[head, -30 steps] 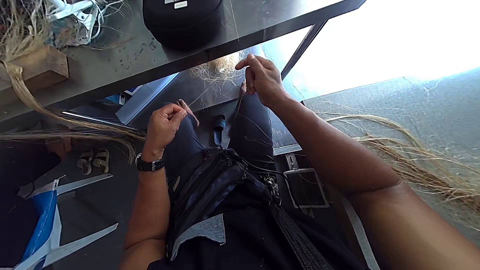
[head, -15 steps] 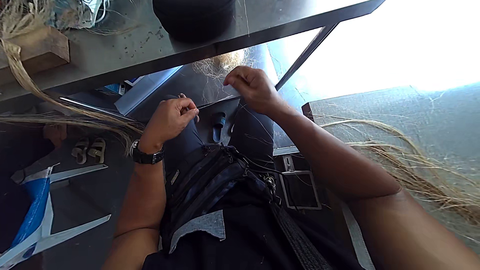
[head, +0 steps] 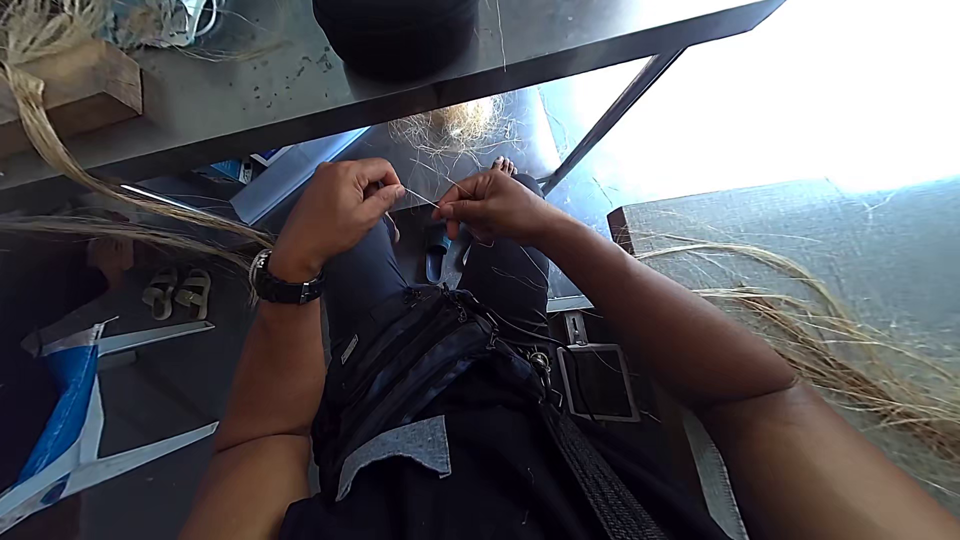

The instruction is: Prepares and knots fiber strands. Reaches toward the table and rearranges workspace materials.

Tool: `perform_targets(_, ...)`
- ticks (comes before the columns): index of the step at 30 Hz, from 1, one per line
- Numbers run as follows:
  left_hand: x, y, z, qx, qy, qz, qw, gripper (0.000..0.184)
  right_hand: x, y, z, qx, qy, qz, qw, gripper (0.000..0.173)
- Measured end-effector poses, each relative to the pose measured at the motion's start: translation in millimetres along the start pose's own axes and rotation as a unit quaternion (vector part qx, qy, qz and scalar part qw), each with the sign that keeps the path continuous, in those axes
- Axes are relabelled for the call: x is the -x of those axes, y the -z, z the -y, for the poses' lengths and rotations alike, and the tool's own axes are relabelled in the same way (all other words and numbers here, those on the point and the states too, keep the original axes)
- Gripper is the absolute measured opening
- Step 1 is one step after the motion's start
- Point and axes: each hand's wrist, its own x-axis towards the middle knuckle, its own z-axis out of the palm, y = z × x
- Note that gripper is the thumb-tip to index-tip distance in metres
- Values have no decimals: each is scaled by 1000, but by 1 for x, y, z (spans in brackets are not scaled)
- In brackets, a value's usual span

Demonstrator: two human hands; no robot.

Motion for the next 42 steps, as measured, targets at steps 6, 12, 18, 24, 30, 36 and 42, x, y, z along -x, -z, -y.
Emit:
perform_targets(6,-1,0,13,-9,36,-60,998,19,1,-4,-4,-139,-61,74,986,23)
perform_targets(12,2,-19,24,39,78,-102,991,16,1,-3,-4,-214,-31,75,974,27)
perform_targets(18,6,-57,20,75,82,-128,986,19,-2,2,-5,-234,18,34,972,37)
perform_targets(24,16,-93,3,76,19,-130,988,18,-5,7,-10,-198,10,-78,977,38)
perform_targets(30,11,-105,-16,7,9,-132,991,20,-8,6,-15,-100,23,-123,987,33)
perform_targets(36,26,-103,-32,-19,9,-123,992,20,-8,5,-15,-47,38,-146,987,31)
perform_targets(42,24,-108,-36,-35,-8,-129,991,18,-10,4,-19,59,103,-165,979,27)
